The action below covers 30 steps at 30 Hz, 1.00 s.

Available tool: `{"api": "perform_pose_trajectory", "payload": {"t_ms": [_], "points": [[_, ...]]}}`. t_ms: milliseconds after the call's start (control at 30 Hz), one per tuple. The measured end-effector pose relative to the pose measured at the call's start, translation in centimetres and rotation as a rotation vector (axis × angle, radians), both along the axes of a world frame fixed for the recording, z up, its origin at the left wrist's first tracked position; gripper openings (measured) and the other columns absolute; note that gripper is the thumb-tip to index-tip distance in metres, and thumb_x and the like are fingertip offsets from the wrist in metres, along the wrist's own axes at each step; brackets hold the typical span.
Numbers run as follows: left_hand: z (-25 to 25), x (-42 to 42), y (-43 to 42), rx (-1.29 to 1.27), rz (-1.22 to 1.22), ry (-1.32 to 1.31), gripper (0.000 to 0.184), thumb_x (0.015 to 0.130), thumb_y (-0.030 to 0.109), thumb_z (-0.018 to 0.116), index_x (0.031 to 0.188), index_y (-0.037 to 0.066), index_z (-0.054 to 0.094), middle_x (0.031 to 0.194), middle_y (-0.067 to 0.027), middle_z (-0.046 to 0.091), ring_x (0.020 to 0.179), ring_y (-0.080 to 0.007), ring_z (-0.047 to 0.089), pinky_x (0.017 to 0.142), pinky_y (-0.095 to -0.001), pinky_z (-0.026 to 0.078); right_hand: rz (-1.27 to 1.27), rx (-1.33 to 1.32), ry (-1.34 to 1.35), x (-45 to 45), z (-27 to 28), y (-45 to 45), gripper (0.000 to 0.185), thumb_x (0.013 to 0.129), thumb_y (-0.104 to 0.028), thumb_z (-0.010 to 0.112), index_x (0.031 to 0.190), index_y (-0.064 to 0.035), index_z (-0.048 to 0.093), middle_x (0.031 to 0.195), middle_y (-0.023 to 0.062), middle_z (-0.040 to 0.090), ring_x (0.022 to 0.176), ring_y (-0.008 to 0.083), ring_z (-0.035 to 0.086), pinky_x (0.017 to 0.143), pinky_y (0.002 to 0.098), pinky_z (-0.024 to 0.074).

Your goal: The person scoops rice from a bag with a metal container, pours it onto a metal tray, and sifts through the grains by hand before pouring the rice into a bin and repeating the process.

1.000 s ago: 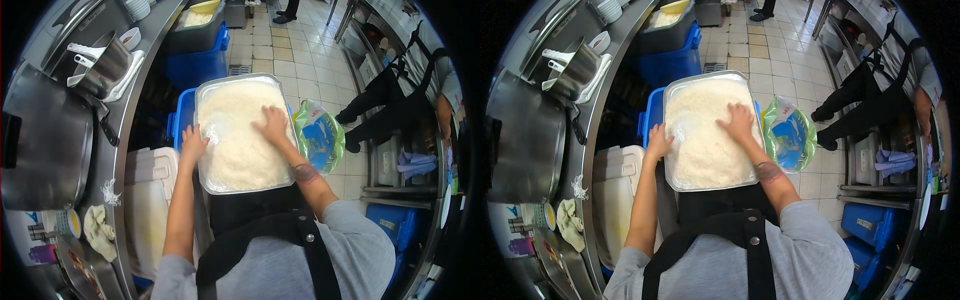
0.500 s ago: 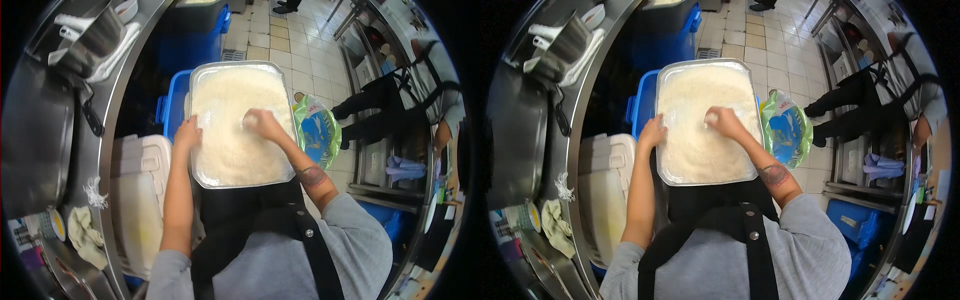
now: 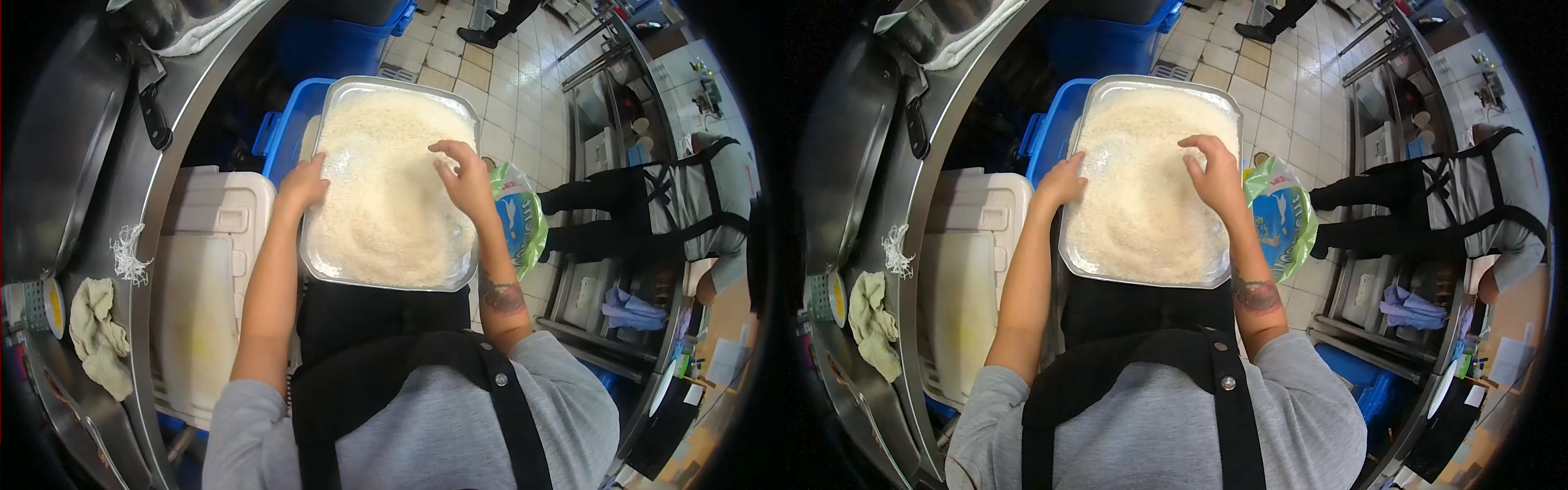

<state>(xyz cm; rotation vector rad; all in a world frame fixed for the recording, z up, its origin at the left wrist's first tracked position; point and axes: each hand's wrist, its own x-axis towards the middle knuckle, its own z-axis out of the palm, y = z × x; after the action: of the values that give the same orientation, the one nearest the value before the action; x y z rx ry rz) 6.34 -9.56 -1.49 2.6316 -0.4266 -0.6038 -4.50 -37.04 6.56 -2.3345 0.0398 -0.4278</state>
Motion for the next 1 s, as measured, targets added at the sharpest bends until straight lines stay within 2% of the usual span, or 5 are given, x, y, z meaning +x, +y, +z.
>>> {"api": "perform_pose_trajectory", "payload": {"t_ms": [133, 200, 300, 667, 1000], "points": [[0.0, 0.2, 0.0, 0.027, -0.018, 0.02, 0.066, 0.085, 0.022, 0.062, 0.146, 0.015, 0.035, 0.131, -0.0245, 0.051, 0.12, -0.0383, 0.052, 0.1, -0.0436, 0.042, 0.014, -0.159, 0.023, -2.1, -2.1, 1.2, 0.022, 0.078, -0.004, 0.064, 0.1, -0.006, 0.067, 0.096, 0.0177, 0.064, 0.092, 0.0346, 0.062, 0.081, 0.0408, 0.0496], [0.0, 0.2, 0.0, 0.033, -0.014, 0.028, 0.067, 0.085, 0.022, 0.061, 0.146, 0.015, 0.034, 0.132, -0.0245, 0.051, 0.121, -0.0384, 0.051, 0.1, -0.044, 0.042, 0.112, -0.045, 0.296, -3.2, -3.7, 2.9, 0.02, 0.078, -0.006, 0.063, 0.097, -0.0049, 0.069, 0.094, 0.0179, 0.064, 0.087, 0.0345, 0.063, 0.079, 0.0409, 0.0504], [-0.2, 0.1, -0.1, 0.033, -0.012, 0.026, 0.068, 0.085, 0.022, 0.061, 0.147, 0.016, 0.033, 0.133, -0.0245, 0.05, 0.121, -0.0385, 0.051, 0.1, -0.0443, 0.042, 0.533, -0.042, 0.364, -4.5, -5.6, 5.0, 0.025, 0.079, -0.011, 0.066, 0.103, -0.0059, 0.068, 0.101, 0.0164, 0.063, 0.095, 0.0335, 0.061, 0.085, 0.0384, 0.049], [-1.0, 0.3, 0.2, 0.024, -0.03, 0.017, 0.07, 0.085, 0.022, 0.062, 0.147, 0.015, 0.032, 0.129, -0.0257, 0.053, 0.118, -0.0397, 0.054, 0.099, -0.044, 0.044, -0.085, -0.198, 0.131, 0.9, -7.0, -0.3, 0.035, 0.078, -0.004, 0.061, 0.112, -0.0046, 0.065, 0.11, 0.0202, 0.059, 0.103, 0.038, 0.056, 0.091, 0.0427, 0.0465], [-0.5, 0.2, 0.3, 0.014, -0.017, 0.06, 0.072, 0.083, 0.021, 0.063, 0.147, 0.015, 0.031, 0.131, -0.0259, 0.052, 0.121, -0.0379, 0.052, 0.102, -0.0418, 0.041, 0.318, -0.125, 0.291, -2.5, -7.7, 5.0, 0.023, 0.076, -0.008, 0.068, 0.098, -0.0041, 0.067, 0.095, 0.0165, 0.063, 0.089, 0.0352, 0.061, 0.081, 0.0411, 0.0494]]}}
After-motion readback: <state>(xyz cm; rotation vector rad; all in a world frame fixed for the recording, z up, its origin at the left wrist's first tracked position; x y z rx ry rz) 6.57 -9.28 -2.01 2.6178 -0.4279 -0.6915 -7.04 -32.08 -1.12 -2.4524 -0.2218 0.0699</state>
